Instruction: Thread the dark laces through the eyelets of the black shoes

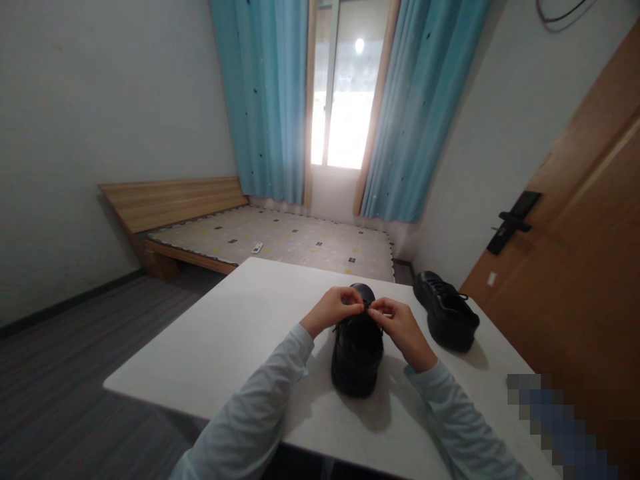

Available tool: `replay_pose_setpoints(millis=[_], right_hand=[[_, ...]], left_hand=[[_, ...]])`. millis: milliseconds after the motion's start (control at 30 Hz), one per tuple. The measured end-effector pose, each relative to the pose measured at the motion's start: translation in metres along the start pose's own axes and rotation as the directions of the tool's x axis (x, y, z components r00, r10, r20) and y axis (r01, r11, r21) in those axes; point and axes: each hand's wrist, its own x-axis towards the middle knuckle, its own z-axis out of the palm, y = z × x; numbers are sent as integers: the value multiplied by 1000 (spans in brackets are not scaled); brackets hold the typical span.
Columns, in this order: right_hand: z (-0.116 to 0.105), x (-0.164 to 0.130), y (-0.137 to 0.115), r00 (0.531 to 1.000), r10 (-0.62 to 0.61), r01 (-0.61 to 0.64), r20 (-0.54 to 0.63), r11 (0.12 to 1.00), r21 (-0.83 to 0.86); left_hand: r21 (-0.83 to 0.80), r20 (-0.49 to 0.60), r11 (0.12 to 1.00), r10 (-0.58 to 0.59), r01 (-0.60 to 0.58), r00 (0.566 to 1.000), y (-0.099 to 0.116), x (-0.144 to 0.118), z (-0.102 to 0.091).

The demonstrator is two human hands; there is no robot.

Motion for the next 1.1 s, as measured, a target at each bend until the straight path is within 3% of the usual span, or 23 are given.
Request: replay_pose_setpoints(millis=[167,333,667,1100], right_hand=[[-8,3,2,986,152,-160,62,977,140],[-18,3,6,966,207,-235,153,952,198],[-31,0,4,953,248,-262,172,963,63],[-39,4,28,910,317,-319,266,947,-37]], left_hand=[[-56,-4,995,-85,85,996,-1,1,1],[-70,63,980,-181,185,981,-4,0,-1],[28,125,982,-190,188,974,-13,-1,-12],[135,165,979,-176,154,970,-34,0,-20]])
